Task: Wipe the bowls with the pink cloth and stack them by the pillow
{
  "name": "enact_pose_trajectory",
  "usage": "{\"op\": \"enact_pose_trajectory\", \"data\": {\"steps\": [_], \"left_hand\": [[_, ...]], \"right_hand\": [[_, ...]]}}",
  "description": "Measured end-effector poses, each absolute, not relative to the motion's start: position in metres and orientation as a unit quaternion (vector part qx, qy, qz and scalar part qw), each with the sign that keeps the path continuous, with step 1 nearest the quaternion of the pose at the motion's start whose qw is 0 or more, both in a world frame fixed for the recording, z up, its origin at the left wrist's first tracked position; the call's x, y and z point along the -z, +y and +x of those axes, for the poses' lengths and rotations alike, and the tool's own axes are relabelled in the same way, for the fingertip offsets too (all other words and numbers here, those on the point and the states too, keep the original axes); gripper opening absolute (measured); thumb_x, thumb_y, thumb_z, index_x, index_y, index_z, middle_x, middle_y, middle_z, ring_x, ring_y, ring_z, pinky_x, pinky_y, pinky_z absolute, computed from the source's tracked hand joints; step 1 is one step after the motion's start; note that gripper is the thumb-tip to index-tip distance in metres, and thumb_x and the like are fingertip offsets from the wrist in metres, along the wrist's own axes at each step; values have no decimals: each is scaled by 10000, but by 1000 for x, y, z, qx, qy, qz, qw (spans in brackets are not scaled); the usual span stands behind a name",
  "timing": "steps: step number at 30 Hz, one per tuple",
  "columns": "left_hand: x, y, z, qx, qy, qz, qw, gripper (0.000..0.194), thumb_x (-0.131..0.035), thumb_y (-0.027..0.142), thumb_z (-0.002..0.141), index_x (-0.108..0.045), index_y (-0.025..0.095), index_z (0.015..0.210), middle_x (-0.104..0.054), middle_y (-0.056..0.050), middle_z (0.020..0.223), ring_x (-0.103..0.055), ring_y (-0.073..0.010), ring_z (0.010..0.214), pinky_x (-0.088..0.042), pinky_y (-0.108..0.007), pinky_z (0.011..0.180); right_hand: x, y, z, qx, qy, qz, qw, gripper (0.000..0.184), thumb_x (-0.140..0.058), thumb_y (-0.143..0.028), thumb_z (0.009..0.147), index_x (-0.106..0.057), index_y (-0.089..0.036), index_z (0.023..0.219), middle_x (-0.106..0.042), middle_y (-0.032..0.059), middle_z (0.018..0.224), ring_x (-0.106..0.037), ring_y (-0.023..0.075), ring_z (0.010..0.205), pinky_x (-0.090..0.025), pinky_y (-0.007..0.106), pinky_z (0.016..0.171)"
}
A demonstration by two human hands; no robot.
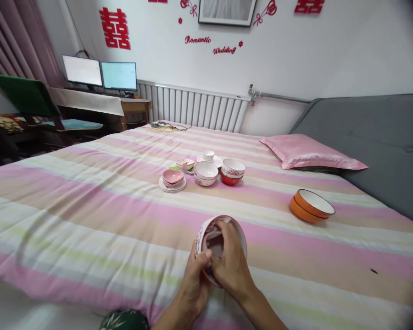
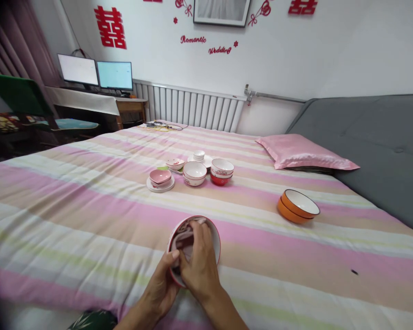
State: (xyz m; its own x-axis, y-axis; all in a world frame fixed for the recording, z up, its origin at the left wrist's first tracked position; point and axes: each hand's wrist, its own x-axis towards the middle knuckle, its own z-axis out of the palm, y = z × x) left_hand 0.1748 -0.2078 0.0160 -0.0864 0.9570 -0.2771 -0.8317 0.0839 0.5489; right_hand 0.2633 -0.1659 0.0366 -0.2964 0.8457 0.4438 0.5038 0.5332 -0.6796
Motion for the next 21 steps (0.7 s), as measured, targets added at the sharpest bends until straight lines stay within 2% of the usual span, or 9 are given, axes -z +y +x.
{"op": "enact_pose_trajectory", "data": {"steps": [3,6,10,14,17,19,21], "left_hand": [[-17,-206,172,-664,305,82,678,423,-787,268,597,-681,167,994,-728,-49,908,-649,-227,923,-489,-281,822],[-17,-205,170,-664,307,62,679,313,-794,314,585,-701,144,830,-723,-40,823,-656,-206,853,-497,-271,788],[-18,-204,168,-672,309,93,667,247,-783,305,611,-695,149,781,-707,-23,768,-646,-172,787,-496,-246,737],[-19,-202,165,-688,294,107,655,164,-772,269,631,-678,157,706,-686,0,714,-620,-129,706,-490,-214,684],[-19,-202,163,-682,303,109,657,203,-762,263,641,-690,154,797,-696,-16,764,-624,-141,733,-495,-226,689],[-18,-202,162,-680,314,106,654,251,-746,263,660,-688,147,875,-703,-36,828,-630,-160,789,-500,-248,730],[-17,-202,162,-680,320,103,652,280,-728,263,678,-680,139,924,-703,-49,863,-634,-174,827,-501,-267,764]], "right_hand": [[-47,-164,267,-190,-850,-345,350,238,-468,-143,739,-521,-176,969,-543,79,947,-481,248,938,-416,395,823],[-54,-164,269,-191,-899,-278,280,217,-411,-42,716,-547,-183,811,-556,48,836,-490,210,868,-415,333,765],[-52,-166,270,-201,-910,-278,231,275,-416,-16,744,-598,-191,854,-602,44,873,-515,187,868,-413,323,800],[-56,-169,274,-214,-906,-291,222,297,-403,-24,800,-599,-202,937,-604,49,922,-517,191,890,-413,340,826],[-65,-174,275,-259,-882,-312,240,292,-381,-30,817,-546,-200,990,-589,56,994,-525,188,934,-420,337,847],[-69,-177,274,-301,-851,-347,256,232,-405,-86,845,-481,-197,1034,-583,62,1016,-545,187,937,-438,330,829],[-70,-179,273,-337,-825,-371,261,246,-457,-162,861,-416,-200,1100,-576,69,1067,-558,190,964,-448,329,829]]}}
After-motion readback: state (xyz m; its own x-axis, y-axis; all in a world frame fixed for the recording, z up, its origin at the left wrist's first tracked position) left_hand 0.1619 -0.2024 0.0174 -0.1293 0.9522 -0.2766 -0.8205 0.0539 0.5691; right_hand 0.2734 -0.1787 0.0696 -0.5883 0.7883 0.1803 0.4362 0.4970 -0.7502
